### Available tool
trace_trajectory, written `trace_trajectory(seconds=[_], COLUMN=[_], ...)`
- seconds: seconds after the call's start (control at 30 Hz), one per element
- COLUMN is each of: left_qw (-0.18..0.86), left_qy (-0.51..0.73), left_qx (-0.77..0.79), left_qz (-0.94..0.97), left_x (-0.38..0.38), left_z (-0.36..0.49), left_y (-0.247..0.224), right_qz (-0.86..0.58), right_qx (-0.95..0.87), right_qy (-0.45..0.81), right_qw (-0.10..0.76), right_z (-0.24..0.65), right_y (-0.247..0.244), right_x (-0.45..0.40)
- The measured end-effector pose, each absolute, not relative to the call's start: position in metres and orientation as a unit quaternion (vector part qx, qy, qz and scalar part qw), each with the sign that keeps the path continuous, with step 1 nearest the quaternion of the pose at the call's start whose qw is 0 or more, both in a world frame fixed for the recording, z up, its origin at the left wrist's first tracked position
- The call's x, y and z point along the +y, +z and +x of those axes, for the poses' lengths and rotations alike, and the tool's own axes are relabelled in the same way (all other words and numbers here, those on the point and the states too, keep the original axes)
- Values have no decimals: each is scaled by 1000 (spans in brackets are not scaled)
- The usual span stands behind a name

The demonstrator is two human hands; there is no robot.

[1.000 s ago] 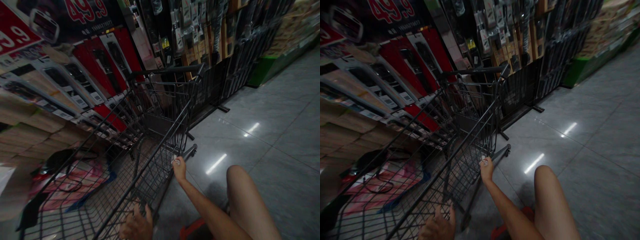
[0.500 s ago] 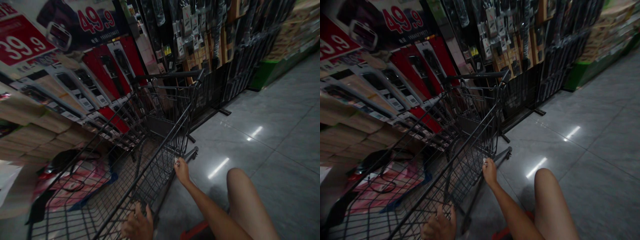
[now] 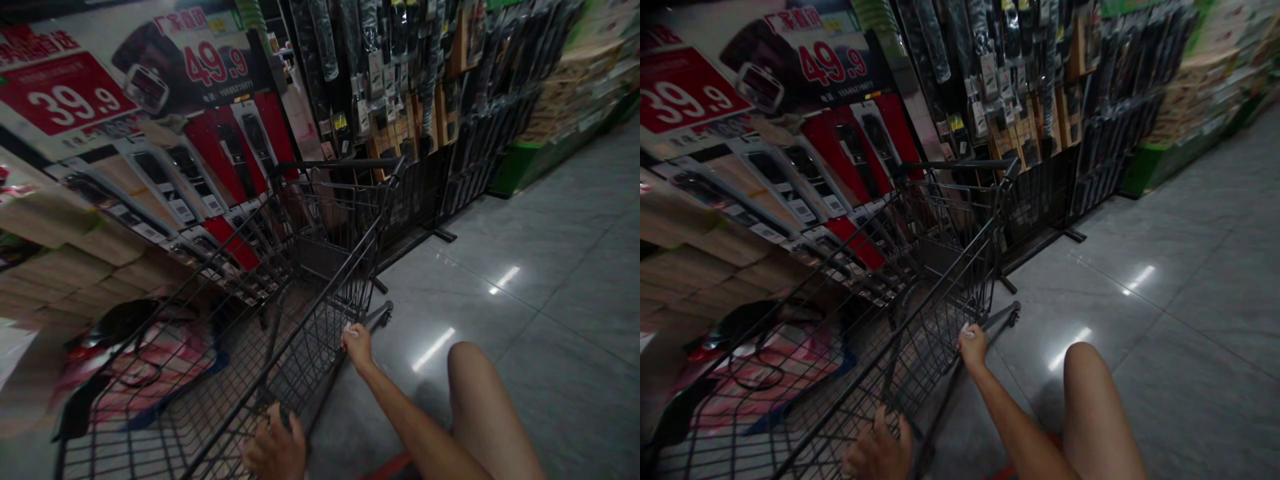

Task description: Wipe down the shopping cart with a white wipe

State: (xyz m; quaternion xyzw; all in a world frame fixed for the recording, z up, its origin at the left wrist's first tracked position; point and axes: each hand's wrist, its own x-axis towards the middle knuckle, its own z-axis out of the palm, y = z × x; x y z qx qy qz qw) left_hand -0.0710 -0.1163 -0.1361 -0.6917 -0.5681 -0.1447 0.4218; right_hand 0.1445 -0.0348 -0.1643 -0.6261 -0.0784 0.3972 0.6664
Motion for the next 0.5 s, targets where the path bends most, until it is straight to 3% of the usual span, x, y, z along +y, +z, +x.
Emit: trace_trajectory(seconds=[0.5], left_qw=[330], left_qy=[-197], left_qx=[-609], left_qz=[-694], left_x=[-124], left_z=[-70], left_y=[-135], right_qz=[-555], right_qx=[-75], right_qy=[370], right_qw=[742], right_z=[157], right_y=[-85], right_x=[-42])
